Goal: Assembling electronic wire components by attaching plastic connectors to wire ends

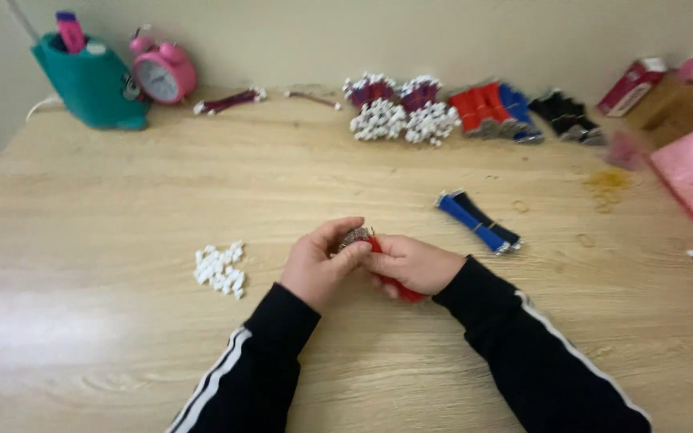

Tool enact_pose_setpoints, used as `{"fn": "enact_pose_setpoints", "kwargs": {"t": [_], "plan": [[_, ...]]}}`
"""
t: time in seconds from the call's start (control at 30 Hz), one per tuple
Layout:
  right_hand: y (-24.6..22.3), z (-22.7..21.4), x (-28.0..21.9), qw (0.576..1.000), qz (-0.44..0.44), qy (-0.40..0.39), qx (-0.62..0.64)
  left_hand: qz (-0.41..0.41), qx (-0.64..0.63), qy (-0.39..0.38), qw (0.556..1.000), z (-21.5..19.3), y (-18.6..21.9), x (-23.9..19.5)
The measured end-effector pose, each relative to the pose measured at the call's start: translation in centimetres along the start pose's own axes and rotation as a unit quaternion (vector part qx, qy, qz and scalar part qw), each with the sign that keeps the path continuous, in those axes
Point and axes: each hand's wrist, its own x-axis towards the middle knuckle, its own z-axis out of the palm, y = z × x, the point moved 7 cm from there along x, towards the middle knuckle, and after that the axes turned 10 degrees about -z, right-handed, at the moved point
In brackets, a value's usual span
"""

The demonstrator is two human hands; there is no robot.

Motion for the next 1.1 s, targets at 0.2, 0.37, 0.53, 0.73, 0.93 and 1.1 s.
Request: {"fn": "enact_pose_setpoints", "kwargs": {"t": [0.2, 0.37, 0.53, 0.73, 0.93, 1.1], "plan": [[-1.2, 0.8, -0.2, 0.998, -0.004, -0.01, -0.06, -0.013, 0.067, 0.036, 0.997, -1.4, -0.9, -0.1], [-0.6, 1.2, 0.6, 0.992, -0.036, 0.018, -0.124, -0.052, 0.1, 0.079, 0.991, -2.7, -2.0, -1.0], [-0.7, 1.1, 0.4, 0.989, -0.052, 0.059, -0.127, -0.079, 0.098, 0.095, 0.987, -3.0, -2.8, -1.9], [-3.0, 0.5, -0.2, 0.956, -0.117, 0.089, -0.256, -0.077, 0.118, 0.113, 0.984, -3.3, -3.0, -2.5], [-2.5, -0.4, 0.0, 0.94, -0.135, 0.132, -0.284, -0.075, 0.187, 0.133, 0.97, -3.7, -1.9, -3.8], [-2.8, -0.2, 0.0, 0.944, -0.157, 0.128, -0.26, -0.059, 0.375, 0.13, 0.916, -3.7, -0.3, -5.1]]}}
